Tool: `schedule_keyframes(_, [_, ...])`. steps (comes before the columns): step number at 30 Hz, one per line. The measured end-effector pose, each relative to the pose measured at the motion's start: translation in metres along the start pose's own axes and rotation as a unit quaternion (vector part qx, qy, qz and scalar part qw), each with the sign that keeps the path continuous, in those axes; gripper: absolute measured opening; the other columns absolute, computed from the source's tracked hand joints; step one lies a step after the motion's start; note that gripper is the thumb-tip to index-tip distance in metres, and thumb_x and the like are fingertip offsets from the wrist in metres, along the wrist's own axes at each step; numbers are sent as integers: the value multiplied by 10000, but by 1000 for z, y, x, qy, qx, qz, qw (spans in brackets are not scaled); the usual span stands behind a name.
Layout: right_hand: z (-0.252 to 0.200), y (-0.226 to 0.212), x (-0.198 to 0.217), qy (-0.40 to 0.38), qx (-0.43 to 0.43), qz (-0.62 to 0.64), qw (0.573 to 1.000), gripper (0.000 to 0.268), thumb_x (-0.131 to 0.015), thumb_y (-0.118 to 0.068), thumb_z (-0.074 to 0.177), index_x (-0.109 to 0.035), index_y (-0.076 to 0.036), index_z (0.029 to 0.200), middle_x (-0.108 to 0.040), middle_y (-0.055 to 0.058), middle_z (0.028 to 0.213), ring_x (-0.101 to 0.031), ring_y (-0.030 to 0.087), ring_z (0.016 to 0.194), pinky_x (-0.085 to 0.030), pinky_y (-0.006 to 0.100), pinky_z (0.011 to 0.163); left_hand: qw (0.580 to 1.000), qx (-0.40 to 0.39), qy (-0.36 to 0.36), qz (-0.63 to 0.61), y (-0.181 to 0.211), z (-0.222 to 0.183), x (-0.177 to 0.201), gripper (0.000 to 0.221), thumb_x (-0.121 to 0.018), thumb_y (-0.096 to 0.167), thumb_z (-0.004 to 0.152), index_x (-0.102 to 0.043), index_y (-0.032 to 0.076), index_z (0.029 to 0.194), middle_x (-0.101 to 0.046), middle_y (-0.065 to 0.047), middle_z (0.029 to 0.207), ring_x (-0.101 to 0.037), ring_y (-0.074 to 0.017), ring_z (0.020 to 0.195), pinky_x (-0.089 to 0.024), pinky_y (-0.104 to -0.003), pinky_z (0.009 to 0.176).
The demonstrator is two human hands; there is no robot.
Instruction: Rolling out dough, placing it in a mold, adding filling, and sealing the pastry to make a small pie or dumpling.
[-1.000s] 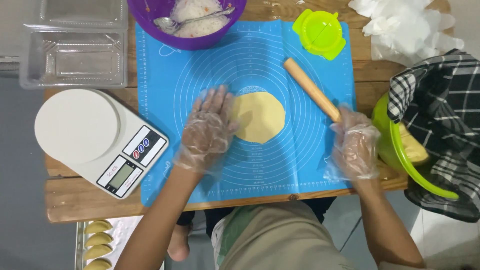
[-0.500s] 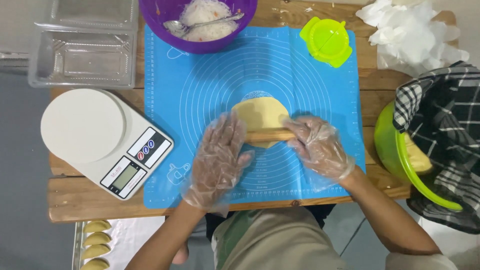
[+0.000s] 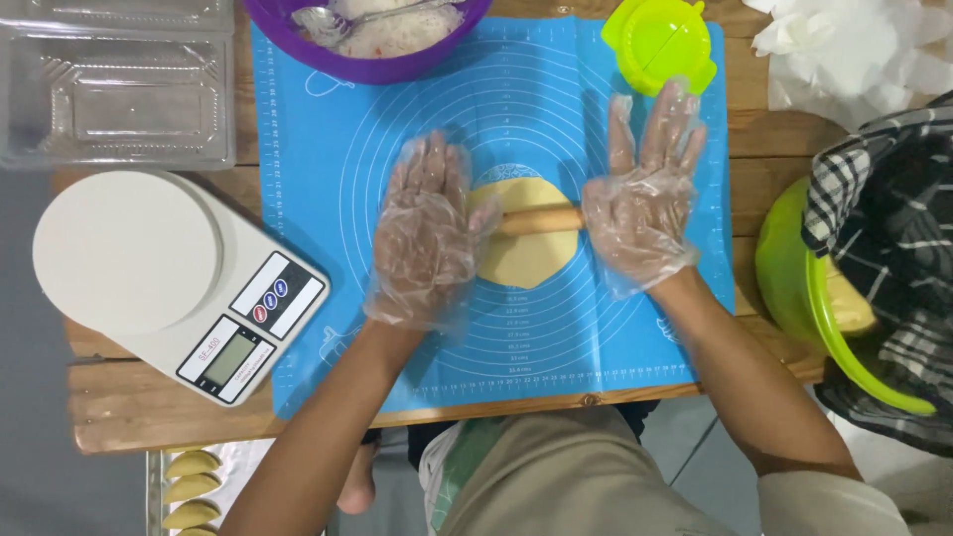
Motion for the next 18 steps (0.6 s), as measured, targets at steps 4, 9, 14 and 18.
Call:
schedule_keyframes(4, [16,3,-3,-14,-14,70,997,682,-325,-495,1209,13,-189,1716,171,250,1706,169,415,1619,72,697,1336,998,22,5,-65,-6,24,14,708,-289,511,1110,-394,-38,1545,-401,-254,1591,-325,-399,1503,-226,-477,1275])
schedule_keyframes(9, [32,12,-14,-12,-24,51,998,701,-208,-622,1192,21,-244,1736,208,199,1721,183,383,1642,68,658,1386,1000,21,-15,-9,-13,45,6,787,-250,591,1110,-428,-39,1546,-381,-261,1599,-286,-390,1509,-196,-470,1269])
schedule_keyframes(14, [44,17,-23,-12,-27,40,999,658,-218,-581,1250,60,-252,1748,248,184,1726,221,390,1644,75,671,1397,995,36,-73,-65,-23,62,9,801,-158,604,1077,-326,-8,1566,-299,-226,1627,-217,-356,1524,-138,-457,1263])
schedule_keyframes(18, [58,21,-29,-49,-56,34,997,686,-215,-610,1249,25,-242,1776,274,175,1710,274,377,1606,139,655,1367,988,42,-131,-75,-31,72,-9,808,-88,642,1062,-220,66,1612,-298,-167,1651,-233,-304,1529,-110,-439,1257])
Point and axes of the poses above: each hand's wrist, its own z-axis towards the middle knuckle, its own x-axis out of the back of the hand, y = z × x, the point moved 3 cm from there along z, towards the middle knuckle
